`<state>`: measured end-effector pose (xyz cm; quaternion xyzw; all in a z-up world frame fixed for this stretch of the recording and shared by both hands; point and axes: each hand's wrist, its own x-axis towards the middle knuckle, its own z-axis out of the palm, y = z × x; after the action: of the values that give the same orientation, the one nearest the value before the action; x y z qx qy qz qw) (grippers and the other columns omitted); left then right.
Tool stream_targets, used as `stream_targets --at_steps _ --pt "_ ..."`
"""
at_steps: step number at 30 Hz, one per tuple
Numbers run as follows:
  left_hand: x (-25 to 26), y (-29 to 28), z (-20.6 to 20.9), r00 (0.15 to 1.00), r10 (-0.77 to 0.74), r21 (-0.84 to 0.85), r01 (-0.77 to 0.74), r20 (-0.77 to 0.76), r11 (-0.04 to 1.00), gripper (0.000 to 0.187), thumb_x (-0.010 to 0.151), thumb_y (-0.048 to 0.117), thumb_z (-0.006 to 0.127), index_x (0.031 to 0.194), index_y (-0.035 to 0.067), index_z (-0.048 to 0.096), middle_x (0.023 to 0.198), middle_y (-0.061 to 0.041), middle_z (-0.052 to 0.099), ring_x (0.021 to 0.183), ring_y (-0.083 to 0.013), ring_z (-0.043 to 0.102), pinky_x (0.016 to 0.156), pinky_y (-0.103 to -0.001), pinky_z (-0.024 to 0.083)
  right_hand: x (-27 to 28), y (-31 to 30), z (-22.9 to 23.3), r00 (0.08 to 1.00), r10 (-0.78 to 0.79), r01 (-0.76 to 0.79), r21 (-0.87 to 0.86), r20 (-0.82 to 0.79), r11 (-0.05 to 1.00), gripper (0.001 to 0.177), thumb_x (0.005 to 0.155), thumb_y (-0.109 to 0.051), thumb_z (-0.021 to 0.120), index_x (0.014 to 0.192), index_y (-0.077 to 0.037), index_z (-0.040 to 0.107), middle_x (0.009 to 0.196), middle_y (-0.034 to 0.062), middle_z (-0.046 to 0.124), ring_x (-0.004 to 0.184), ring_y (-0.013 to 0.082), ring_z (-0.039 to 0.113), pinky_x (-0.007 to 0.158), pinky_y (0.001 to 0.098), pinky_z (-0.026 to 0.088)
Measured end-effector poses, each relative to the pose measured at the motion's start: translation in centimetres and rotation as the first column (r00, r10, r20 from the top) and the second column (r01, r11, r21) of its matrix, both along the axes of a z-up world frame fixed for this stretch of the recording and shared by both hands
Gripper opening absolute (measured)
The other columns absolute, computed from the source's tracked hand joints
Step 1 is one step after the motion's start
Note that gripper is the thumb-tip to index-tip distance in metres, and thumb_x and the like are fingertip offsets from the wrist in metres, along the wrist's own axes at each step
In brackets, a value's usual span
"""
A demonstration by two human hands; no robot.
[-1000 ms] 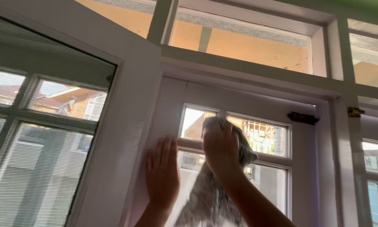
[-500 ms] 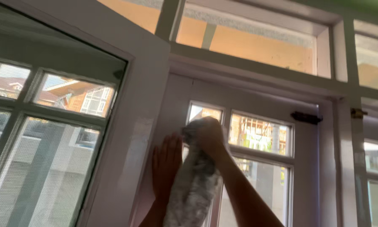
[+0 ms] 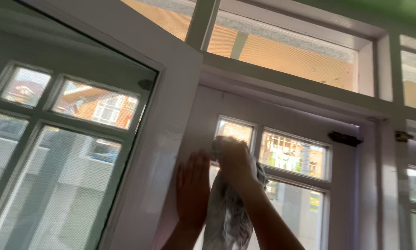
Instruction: The person cleans glass window panes by spraying them with a cleaning liquid and wiping the surfaces with a cloth.
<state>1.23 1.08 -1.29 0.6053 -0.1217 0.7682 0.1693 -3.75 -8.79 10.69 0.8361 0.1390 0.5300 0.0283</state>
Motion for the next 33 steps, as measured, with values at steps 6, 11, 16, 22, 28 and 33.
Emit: stream_targets --at_steps 6,11,16,22,28,33 --pt "-0.5 -0.1 0.3 0.998 0.067 -0.038 -0.068 -0.011 0.997 0.068 0.084 -0.003 0.053 0.151 0.006 0.042 0.161 -0.009 0.038 0.149 -0.0272 0.035 0.122 -0.052 0.027 1.0 -3.2 -0.2 0.915 -0.011 0.172 -0.366 0.403 0.915 0.024 0.086 -0.005 0.068 0.109 0.001 0.065 0.102 0.0162 0.073 0.099 0.0275 0.071 0.104 0.04 0.049" --pt "-1.3 0.3 0.3 0.998 -0.019 -0.016 0.018 -0.053 1.0 0.068 0.081 -0.003 0.052 0.149 0.004 0.044 0.159 -0.01 0.041 0.147 -0.0281 0.037 0.119 -0.052 0.027 -1.0 -6.7 0.4 0.933 -0.258 0.328 -0.302 0.251 0.895 0.019 0.086 0.002 0.067 0.101 -0.007 0.07 0.102 0.0133 0.074 0.109 0.03 0.068 0.102 0.0434 0.045" --pt "-1.2 0.4 0.2 0.994 -0.108 -0.037 0.107 -0.016 0.994 0.063 0.085 -0.002 0.05 0.148 0.003 0.045 0.157 -0.012 0.044 0.147 -0.029 0.038 0.121 -0.051 0.028 -2.6 -2.8 1.5 0.907 -0.32 0.369 -0.151 0.274 0.917 0.028 0.083 -0.019 0.073 0.102 0.001 0.067 0.1 0.0187 0.069 0.104 0.0345 0.065 0.08 0.0476 0.057" --pt "-1.0 0.6 0.4 0.993 -0.104 -0.03 0.106 0.055 0.994 0.058 0.09 0.002 0.05 0.148 0.0 0.047 0.155 -0.015 0.046 0.145 -0.032 0.04 0.119 -0.052 0.03 -1.6 0.5 1.2 0.822 0.241 -0.115 -0.263 0.517 0.958 0.034 0.068 0.004 0.065 0.101 -0.001 0.065 0.107 0.0165 0.068 0.106 0.0466 0.058 0.086 0.0569 0.047" --pt "-0.9 -0.1 0.1 1.0 -0.002 -0.049 0.002 0.007 0.999 0.06 0.086 -0.001 0.049 0.147 0.003 0.048 0.154 -0.013 0.047 0.144 -0.0313 0.041 0.119 -0.054 0.031 -1.5 -4.6 1.3 0.871 0.248 -0.18 -0.194 0.425 0.964 0.036 0.073 0.01 0.065 0.105 -0.007 0.07 0.11 0.017 0.067 0.107 0.0406 0.06 0.088 0.0549 0.048" --pt "-0.8 -0.3 0.0 0.996 0.086 -0.051 -0.085 0.01 0.995 0.061 0.088 -0.007 0.047 0.148 0.004 0.047 0.158 -0.011 0.046 0.149 -0.0281 0.039 0.124 -0.052 0.03 -0.9 -6.8 1.6 0.852 0.002 0.132 -0.219 0.523 0.967 0.011 0.079 -0.001 0.071 0.089 -0.003 0.072 0.097 0.0152 0.074 0.108 0.0406 0.064 0.086 0.0528 0.055"
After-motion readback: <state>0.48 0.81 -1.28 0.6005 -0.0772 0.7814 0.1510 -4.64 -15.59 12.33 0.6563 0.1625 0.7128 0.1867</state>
